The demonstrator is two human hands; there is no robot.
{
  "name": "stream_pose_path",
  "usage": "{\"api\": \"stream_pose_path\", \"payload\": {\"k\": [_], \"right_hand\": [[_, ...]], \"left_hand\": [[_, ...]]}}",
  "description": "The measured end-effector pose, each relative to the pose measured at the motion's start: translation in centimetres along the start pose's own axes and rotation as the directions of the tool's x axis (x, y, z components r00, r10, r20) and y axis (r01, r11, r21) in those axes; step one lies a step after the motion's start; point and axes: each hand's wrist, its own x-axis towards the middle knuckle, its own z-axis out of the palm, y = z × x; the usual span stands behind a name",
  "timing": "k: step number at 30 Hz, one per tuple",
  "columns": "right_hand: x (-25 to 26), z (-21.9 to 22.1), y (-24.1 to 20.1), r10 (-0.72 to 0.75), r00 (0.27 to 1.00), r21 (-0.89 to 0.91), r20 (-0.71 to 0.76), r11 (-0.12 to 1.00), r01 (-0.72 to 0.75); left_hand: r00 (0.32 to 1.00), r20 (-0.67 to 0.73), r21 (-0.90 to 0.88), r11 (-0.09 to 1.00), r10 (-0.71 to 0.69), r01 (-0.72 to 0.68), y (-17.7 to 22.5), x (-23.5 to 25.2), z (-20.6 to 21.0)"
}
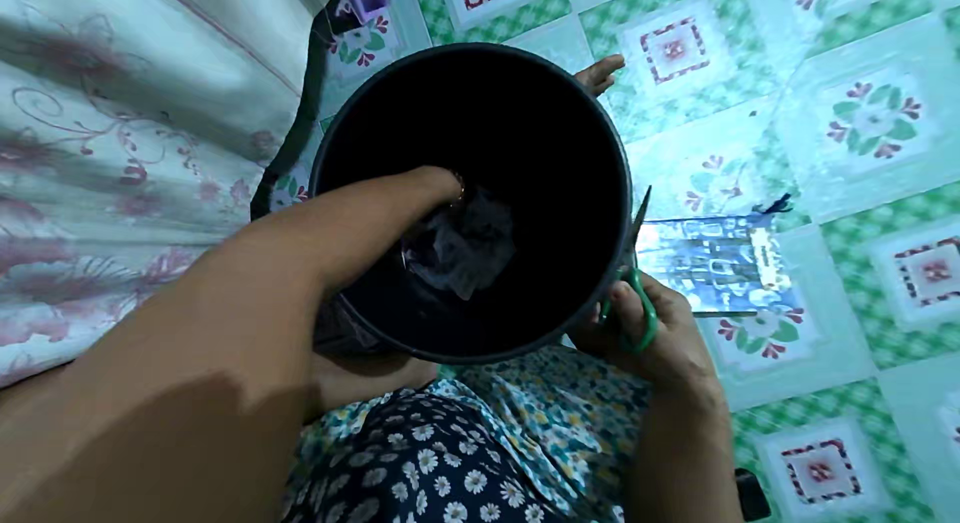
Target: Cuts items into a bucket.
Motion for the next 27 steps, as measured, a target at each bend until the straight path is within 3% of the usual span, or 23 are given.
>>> {"api": "stream_pose_path", "payload": {"k": [5, 10, 13, 19, 24, 27], "right_hand": [[0.1, -0.1, 0.7, -0.008, 1.000, 0.048, -0.012, 0.999, 0.009], [0.1, -0.2, 0.7, 0.016, 0.999, 0.008, -0.040, 1.000, -0.016], [0.0, -0.2, 0.6, 0.022, 0.999, -0.017, -0.047, 1.000, -0.022], [-0.5, 0.5, 0.6, -0.060, 0.998, -0.019, -0.036, 0.998, 0.060], [-2.7, 1.6, -0.6, -0.046, 0.997, 0.135, -0.068, 0.989, 0.055], [-5.1, 2.8, -2.4, 0.002, 0.995, 0.220, -0.097, 0.975, 0.020]], "left_hand": [[0.983, 0.071, 0.080, 0.981, 0.171, -0.177, 0.6, -2.3, -3.0], [0.981, 0.181, -0.226, 0.974, 0.069, -0.027, 3.7, -12.7, -6.0], [0.985, 0.137, -0.401, 0.915, 0.109, -0.045, 3.5, -13.9, -5.6], [0.979, 0.020, -0.485, 0.858, 0.204, -0.169, 2.5, -15.6, -4.6], [0.977, -0.008, -0.619, 0.766, 0.214, -0.173, 1.8, -18.0, -3.8], [0.975, 0.044, -0.727, 0.676, 0.220, -0.120, 1.2, -19.0, -3.5]]}}
